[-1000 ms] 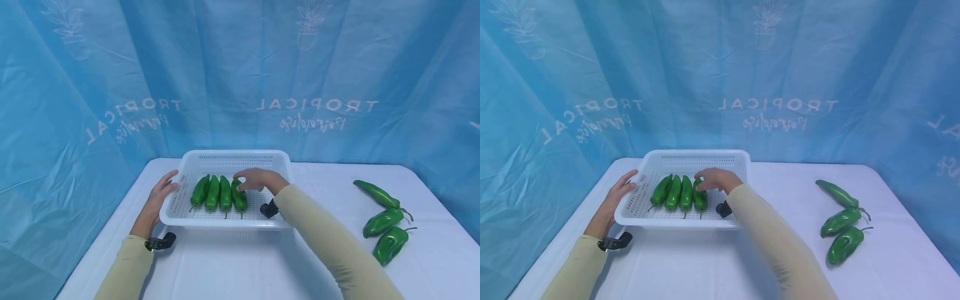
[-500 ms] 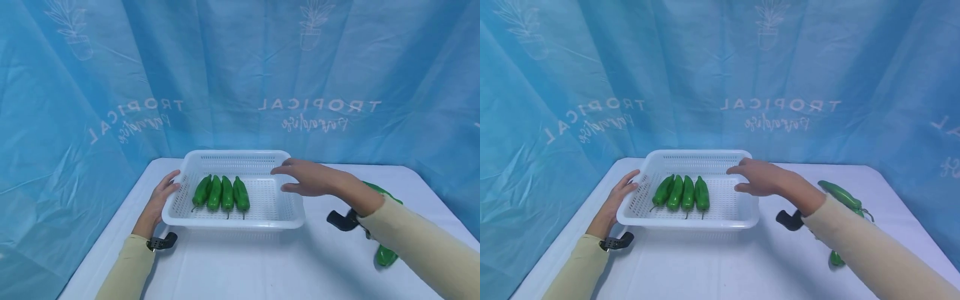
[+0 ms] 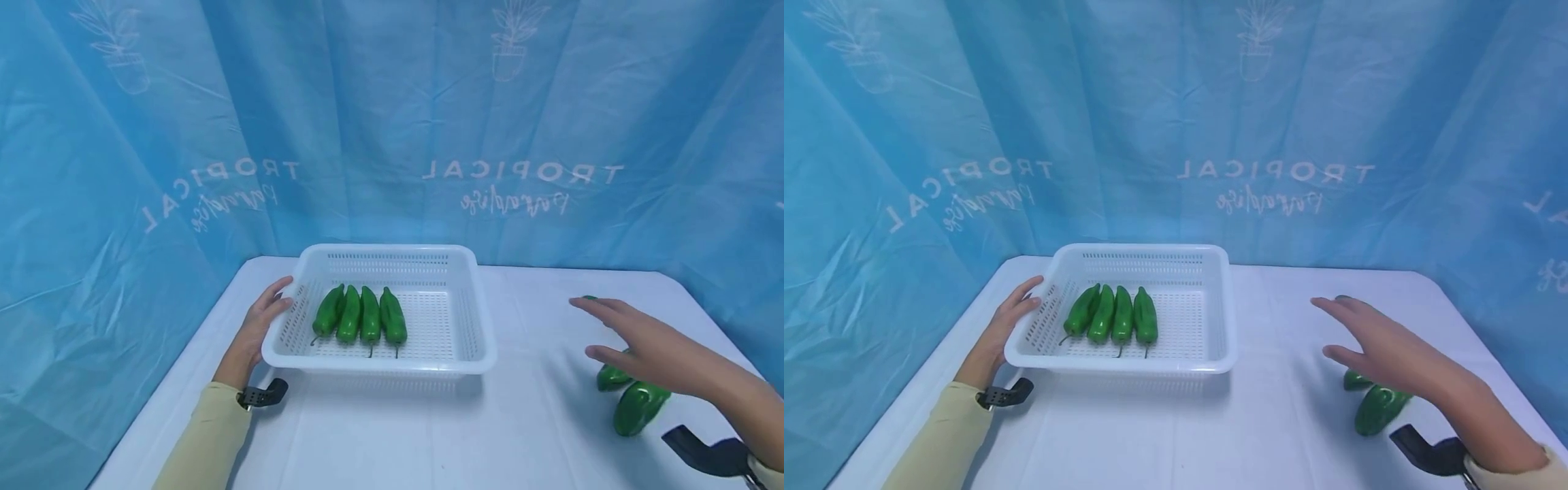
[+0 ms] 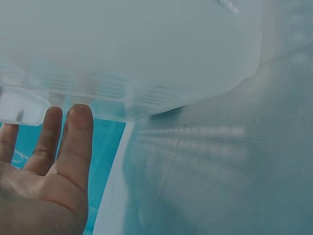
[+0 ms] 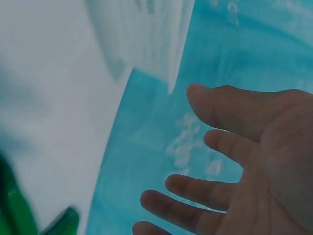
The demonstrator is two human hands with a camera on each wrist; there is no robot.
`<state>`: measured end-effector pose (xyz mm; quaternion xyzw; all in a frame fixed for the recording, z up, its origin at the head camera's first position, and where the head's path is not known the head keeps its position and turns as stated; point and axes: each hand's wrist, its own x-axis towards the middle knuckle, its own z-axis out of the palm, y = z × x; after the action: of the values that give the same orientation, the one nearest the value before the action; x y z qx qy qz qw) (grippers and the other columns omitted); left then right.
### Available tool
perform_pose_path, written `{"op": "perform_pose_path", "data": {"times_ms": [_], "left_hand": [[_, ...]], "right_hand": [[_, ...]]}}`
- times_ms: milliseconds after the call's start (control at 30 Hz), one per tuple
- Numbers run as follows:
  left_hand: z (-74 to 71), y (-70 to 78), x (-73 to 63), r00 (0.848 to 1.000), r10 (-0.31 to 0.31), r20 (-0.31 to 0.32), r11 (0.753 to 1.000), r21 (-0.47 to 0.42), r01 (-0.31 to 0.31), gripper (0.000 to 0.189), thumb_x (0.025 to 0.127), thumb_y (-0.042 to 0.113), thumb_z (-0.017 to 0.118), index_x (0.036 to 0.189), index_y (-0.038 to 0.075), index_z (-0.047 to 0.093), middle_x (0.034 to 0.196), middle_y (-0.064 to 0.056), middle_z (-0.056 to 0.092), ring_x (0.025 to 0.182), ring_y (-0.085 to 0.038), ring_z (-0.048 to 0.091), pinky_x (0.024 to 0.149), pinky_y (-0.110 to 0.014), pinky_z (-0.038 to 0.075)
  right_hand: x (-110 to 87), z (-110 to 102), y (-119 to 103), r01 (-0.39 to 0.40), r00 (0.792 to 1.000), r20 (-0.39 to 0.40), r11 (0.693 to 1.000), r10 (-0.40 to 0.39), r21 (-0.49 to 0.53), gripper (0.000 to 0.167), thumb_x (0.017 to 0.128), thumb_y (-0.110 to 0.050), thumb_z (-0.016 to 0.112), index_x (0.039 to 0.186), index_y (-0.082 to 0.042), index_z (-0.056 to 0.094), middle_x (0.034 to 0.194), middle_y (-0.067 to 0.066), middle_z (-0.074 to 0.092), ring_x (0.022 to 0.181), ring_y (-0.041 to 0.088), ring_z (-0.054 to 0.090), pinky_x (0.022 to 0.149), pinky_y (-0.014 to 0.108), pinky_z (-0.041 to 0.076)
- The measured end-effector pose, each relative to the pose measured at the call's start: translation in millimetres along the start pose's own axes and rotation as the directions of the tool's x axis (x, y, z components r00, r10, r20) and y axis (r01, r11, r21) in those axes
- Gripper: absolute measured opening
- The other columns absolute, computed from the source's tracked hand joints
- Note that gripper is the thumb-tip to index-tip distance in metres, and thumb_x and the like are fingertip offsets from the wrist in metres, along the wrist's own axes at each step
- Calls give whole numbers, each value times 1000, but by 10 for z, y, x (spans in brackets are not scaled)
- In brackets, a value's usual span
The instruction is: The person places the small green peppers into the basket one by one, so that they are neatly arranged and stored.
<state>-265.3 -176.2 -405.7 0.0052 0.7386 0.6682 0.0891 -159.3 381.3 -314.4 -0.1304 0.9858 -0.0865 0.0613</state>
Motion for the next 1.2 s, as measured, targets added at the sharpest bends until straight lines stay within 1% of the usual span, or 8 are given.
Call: {"op": "perform_pose_path", "data": {"times_ms": [100, 200, 333, 567, 800, 933, 1033, 1200], "left_hand": [[-24, -6, -19, 1000, 9, 3, 1000, 12, -9, 61, 104, 39, 46, 158, 33, 19, 164, -9, 24, 144, -41, 37, 108, -54, 46], [-41, -37, -41, 1000, 6, 4, 1000, 19, -6, 60, 104, 39, 45, 158, 33, 19, 164, -9, 24, 144, -41, 37, 107, -54, 46], [-30, -62, -49, 1000, -7, 4, 1000, 31, 7, 61, 103, 39, 46, 158, 33, 19, 165, -9, 24, 144, -41, 37, 107, -54, 46], [-37, -10, -50, 1000, -8, -1, 1000, 16, 8, 62, 103, 39, 47, 158, 33, 20, 165, -10, 23, 145, -42, 36, 107, -54, 46], [-40, -6, -34, 1000, -12, 3, 1000, 4, 12, 62, 102, 40, 49, 157, 35, 20, 165, -8, 22, 145, -41, 36, 106, -54, 46], [-45, -18, -30, 1000, -6, 9, 1000, 2, 6, 62, 102, 39, 49, 157, 35, 21, 165, -9, 22, 145, -41, 37, 104, -53, 48], [-55, -14, -25, 1000, -3, 2, 1000, -6, 3, 60, 103, 38, 49, 157, 34, 22, 164, -9, 24, 142, -39, 39, 101, -49, 52], [-42, -3, 10, 1000, 6, 18, 1000, -5, -6, 61, 102, 38, 50, 157, 33, 22, 163, -9, 25, 141, -37, 40, 101, -49, 52]], "right_hand": [[-157, 106, 214, -55, 998, 8, 998, 55, 2, 83, 89, -38, 71, 153, -4, 31, 144, 33, 41, 126, 52, 47, 88, 63, 50], [-300, 209, 382, -97, 995, -12, 995, 97, 13, 79, 90, -35, 70, 151, 0, 33, 138, 34, 47, 113, 45, 58, 81, 56, 54], [-483, 336, 579, -161, 987, -18, 986, 162, 39, 75, 89, -32, 72, 145, 3, 38, 131, 36, 50, 95, 37, 65, 70, 50, 57], [-575, 454, 773, -222, 975, 8, 975, 222, 30, 73, 84, -28, 76, 139, 7, 43, 131, 42, 46, 92, 44, 65, 73, 58, 57], [-591, 570, 773, -189, 980, -49, 981, 192, 50, 60, 80, -13, 79, 132, 1, 54, 126, 35, 55, 95, 40, 63, 70, 52, 59], [-598, 640, 778, -148, 985, -91, 989, 149, 25, 54, 74, -3, 81, 124, -4, 61, 121, 27, 62, 103, 46, 61, 69, 52, 59], [-576, 696, 788, -103, 988, -114, 995, 100, -16, 47, 71, 5, 80, 114, -10, 67, 118, 20, 65, 108, 47, 60, 77, 56, 57], [-565, 794, 831, -39, 993, -118, 997, 32, -62, 42, 68, 8, 80, 98, -20, 70, 110, 9, 65, 102, 36, 63, 82, 53, 56]]}}
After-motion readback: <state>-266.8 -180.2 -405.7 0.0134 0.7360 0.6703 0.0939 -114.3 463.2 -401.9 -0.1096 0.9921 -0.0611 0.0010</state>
